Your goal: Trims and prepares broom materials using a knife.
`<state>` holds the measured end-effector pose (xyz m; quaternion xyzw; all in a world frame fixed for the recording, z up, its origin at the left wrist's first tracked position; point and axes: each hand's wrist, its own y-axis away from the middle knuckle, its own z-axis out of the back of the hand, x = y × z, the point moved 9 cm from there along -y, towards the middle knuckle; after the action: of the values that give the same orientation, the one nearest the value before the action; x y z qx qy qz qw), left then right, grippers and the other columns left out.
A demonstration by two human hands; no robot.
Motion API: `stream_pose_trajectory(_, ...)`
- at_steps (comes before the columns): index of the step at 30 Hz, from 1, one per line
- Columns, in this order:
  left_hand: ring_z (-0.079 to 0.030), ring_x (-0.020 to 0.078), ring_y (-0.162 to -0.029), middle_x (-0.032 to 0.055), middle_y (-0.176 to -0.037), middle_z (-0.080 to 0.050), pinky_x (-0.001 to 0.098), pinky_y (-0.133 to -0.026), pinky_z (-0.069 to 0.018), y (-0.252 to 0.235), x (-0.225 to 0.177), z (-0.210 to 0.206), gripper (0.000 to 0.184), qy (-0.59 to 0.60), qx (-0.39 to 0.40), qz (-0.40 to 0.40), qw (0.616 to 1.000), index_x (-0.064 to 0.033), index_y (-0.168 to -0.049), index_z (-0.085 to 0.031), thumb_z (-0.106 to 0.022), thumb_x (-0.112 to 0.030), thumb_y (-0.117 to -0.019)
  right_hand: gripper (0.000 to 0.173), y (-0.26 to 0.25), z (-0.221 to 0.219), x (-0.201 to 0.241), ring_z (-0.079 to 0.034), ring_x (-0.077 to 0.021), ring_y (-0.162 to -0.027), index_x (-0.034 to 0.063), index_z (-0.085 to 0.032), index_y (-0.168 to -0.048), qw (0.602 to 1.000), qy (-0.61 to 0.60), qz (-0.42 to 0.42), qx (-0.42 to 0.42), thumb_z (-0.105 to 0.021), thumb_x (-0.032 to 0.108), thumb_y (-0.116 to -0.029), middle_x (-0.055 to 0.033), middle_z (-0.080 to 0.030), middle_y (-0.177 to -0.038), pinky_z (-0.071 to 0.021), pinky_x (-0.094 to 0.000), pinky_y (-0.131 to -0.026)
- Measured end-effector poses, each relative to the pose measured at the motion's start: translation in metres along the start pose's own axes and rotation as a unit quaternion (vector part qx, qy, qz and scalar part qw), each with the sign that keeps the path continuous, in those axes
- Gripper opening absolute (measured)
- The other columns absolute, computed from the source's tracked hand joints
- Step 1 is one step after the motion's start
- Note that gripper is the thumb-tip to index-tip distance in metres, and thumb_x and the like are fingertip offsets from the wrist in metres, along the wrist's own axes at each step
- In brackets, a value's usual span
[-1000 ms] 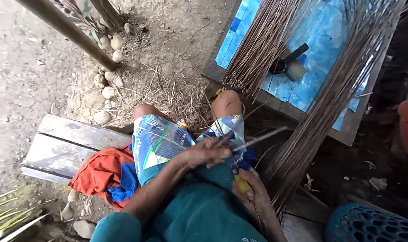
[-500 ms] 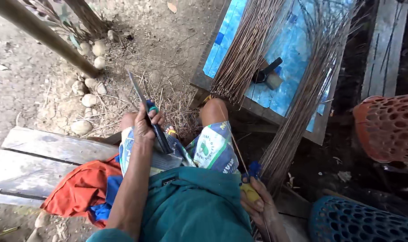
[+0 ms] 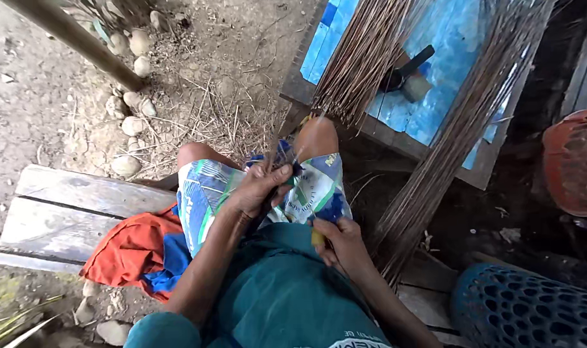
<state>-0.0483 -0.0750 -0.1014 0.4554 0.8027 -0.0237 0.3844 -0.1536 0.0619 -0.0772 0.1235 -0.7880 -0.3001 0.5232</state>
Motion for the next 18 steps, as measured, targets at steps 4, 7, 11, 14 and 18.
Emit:
stream_pose_trajectory(4, -0.05, 0.0014, -0.044, -0.0018, -0.064, -0.06, 0.0156, -0.043, -0.0464, 0.004, 0.01, -0.015, 0.014, -0.032, 0.003, 0.036, 0.999, -0.0104, -0.095, -0.069, -0.067, -0.024, -0.0971, 0.018, -0.022, -0.007, -0.003, -0.052, -0.0007, -0.041, -0.0004, -0.065, -0.104, 0.993, -0.114, -0.009, 0.038, -0.051, 0.011, -0.105, -0.003, -0.066, -0.065, -0.044, -0.0135, -0.038)
stream_pose_trajectory(7, -0.05, 0.0005, -0.046, -0.0021, -0.071, -0.063, 0.0148, -0.043, -0.0453, 0.007, 0.001, -0.003, 0.01, -0.02, -0.017, 0.016, 1.0, -0.013, -0.098, -0.068, -0.064, -0.022, -0.0996, 0.019, -0.008, -0.002, -0.016, -0.052, 0.0003, -0.041, 0.0018, -0.066, -0.106, 0.992, -0.108, -0.027, 0.052, -0.05, 0.013, -0.1055, -0.0011, -0.067, -0.068, -0.0446, -0.0133, -0.038)
stream_pose_trajectory(11, -0.053, 0.0017, -0.047, -0.0043, -0.067, -0.061, 0.0167, -0.045, -0.0492, 0.002, -0.021, 0.031, 0.017, -0.016, -0.057, -0.015, 0.998, -0.0119, -0.105, -0.064, -0.06, -0.028, -0.1013, 0.017, 0.02, 0.02, -0.035, -0.054, 0.0003, -0.043, 0.0064, -0.069, -0.105, 0.998, -0.039, -0.042, 0.036, -0.055, 0.016, -0.1035, 0.0005, -0.068, -0.066, -0.0452, -0.0139, -0.039)
stream_pose_trajectory(14, -0.052, 0.0024, -0.045, -0.0055, -0.061, -0.056, 0.0172, -0.044, -0.0486, 0.003, -0.039, 0.051, 0.022, 0.002, -0.082, -0.032, 0.996, -0.0099, -0.106, -0.065, -0.056, -0.029, -0.1034, 0.015, 0.04, 0.038, -0.04, -0.055, 0.0009, -0.045, 0.0085, -0.069, -0.105, 0.999, 0.029, -0.03, 0.033, -0.057, 0.016, -0.1032, 0.0017, -0.069, -0.066, -0.0444, -0.0137, -0.04)
stream_pose_trajectory(18, -0.053, 0.0044, -0.046, -0.0048, -0.061, -0.055, 0.0192, -0.045, -0.0499, 0.003, -0.043, 0.057, 0.026, 0.037, -0.064, -0.052, 0.996, -0.0109, -0.108, -0.065, -0.061, -0.036, -0.1012, 0.013, 0.05, 0.048, -0.027, -0.053, 0.0059, -0.05, 0.0093, -0.068, -0.108, 0.982, 0.178, 0.045, 0.033, -0.058, 0.016, -0.1039, 0.0064, -0.071, -0.075, -0.0424, -0.0108, -0.045)
